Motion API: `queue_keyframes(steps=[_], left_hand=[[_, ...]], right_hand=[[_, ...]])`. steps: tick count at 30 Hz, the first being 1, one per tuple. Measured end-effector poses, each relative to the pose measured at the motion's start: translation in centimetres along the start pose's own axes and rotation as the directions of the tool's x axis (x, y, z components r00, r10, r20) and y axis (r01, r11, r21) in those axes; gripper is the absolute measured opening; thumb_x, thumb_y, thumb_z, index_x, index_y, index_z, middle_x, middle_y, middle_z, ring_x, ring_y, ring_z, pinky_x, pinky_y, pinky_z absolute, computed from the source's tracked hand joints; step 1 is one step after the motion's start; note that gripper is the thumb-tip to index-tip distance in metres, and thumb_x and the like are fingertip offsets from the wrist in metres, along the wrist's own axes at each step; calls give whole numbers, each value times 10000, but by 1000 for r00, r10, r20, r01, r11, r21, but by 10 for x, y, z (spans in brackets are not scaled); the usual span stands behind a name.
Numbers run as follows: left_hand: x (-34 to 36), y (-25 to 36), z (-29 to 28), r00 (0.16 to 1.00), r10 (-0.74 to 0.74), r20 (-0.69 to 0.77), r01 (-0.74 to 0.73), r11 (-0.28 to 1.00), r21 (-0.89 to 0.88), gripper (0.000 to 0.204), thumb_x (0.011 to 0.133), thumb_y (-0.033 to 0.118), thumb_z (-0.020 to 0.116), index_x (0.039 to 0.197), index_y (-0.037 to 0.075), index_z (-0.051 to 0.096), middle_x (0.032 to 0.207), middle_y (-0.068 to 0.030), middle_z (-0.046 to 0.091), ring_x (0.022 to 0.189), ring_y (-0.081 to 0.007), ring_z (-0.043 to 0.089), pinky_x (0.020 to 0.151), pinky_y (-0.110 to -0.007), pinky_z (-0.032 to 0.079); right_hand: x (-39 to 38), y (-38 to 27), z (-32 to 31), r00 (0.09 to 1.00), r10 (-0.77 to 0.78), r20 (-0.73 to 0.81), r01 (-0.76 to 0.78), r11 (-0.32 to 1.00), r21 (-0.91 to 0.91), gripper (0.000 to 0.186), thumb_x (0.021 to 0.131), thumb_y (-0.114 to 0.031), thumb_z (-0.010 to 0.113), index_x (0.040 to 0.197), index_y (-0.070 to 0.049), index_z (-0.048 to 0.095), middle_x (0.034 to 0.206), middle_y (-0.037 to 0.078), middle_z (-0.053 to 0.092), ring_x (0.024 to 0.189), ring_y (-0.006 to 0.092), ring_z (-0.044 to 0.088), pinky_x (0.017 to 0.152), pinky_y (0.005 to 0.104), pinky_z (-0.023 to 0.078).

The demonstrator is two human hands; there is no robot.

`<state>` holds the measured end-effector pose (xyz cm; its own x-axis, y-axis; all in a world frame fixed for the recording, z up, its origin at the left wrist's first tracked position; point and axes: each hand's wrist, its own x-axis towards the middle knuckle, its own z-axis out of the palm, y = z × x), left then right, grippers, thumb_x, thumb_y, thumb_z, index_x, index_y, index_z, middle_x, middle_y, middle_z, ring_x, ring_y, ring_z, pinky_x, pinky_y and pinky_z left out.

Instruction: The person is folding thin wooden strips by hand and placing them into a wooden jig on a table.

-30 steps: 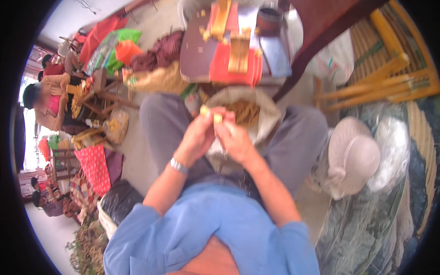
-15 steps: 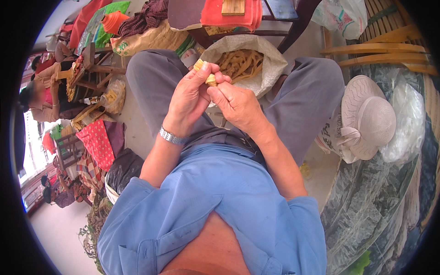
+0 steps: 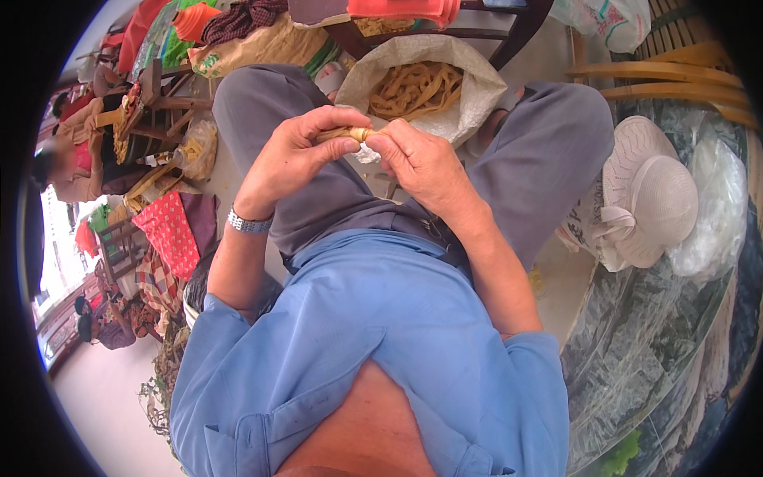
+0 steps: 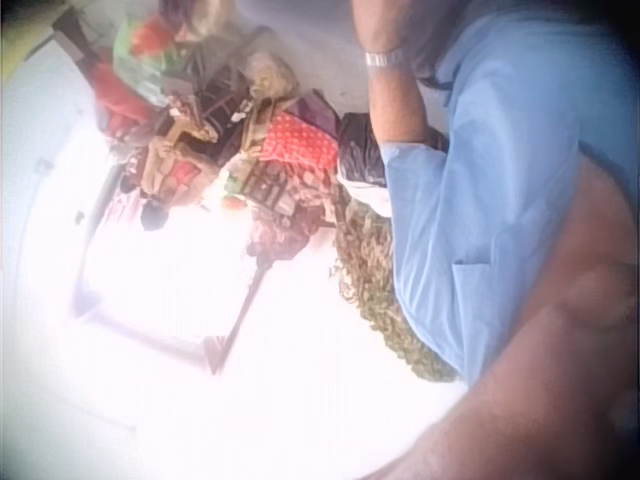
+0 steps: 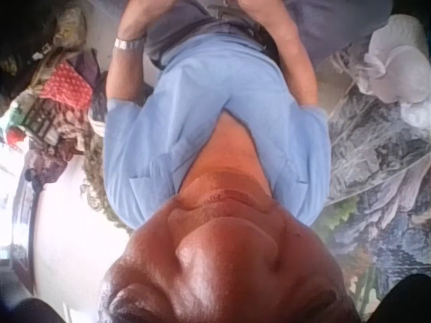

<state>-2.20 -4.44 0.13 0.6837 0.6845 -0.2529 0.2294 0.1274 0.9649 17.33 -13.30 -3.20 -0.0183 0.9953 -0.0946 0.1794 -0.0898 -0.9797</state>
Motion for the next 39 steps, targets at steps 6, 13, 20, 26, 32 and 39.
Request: queue_keyframes(steps=[6, 13, 20, 26, 32, 39], left_hand=[[-2, -13, 16, 989, -141, -49, 145, 986, 86, 271, 981, 94, 644, 1235, -1, 633, 1046, -29, 692, 927, -95, 640, 830, -255, 529], [-5, -14, 21, 1000, -31, 4, 30, 979, 202, 297, 988, 132, 648, 1255, 1, 629, 1051, -7, 679, 910, -74, 610, 819, -251, 512], [-2, -35, 26, 988, -87, -126, 22, 894, -448, 321, 995, 166, 649, 1267, 7, 590, 1111, -66, 696, 1059, -144, 634, 952, -289, 482], [-1, -46, 40, 978, -81, -193, -37, 841, -539, 338, 986, 170, 667, 1281, 21, 596, 1089, -11, 652, 977, -72, 580, 921, -250, 471], [-11, -42, 23, 996, -93, 0, 76, 817, -572, 369, 1036, 246, 588, 1332, 27, 565, 1043, -8, 614, 881, -83, 557, 831, -242, 475], [-14, -25, 23, 996, -85, -31, 66, 917, -392, 389, 1036, 283, 591, 1343, 44, 591, 1072, 12, 639, 864, -68, 545, 818, -219, 475]], right_hand=[[4, 26, 0, 945, -325, -30, 288, 872, -397, 237, 976, -289, 637, 913, -62, 613, 734, 116, 603, 665, 311, 617, 585, 412, 484], [5, 11, -2, 984, -174, -45, 150, 930, -336, 268, 993, -318, 627, 937, -56, 606, 798, 76, 653, 676, 255, 643, 610, 370, 507], [3, 11, -9, 996, 86, 26, -89, 978, 190, 377, 976, -312, 685, 1166, -8, 566, 1019, 85, 660, 939, 154, 632, 834, 311, 524], [-2, 12, 10, 999, 28, 34, -32, 993, 114, 346, 1005, -320, 634, 1132, -5, 568, 980, 94, 673, 897, 179, 650, 794, 342, 534], [-6, 4, 2, 992, 99, 77, -105, 991, 79, 256, 1056, -266, 530, 996, -19, 562, 771, 57, 610, 696, 141, 591, 648, 327, 494], [-6, 14, 1, 971, 126, 205, -172, 959, 227, 322, 1076, -325, 459, 952, -43, 554, 755, 42, 578, 665, 122, 581, 614, 287, 469]])
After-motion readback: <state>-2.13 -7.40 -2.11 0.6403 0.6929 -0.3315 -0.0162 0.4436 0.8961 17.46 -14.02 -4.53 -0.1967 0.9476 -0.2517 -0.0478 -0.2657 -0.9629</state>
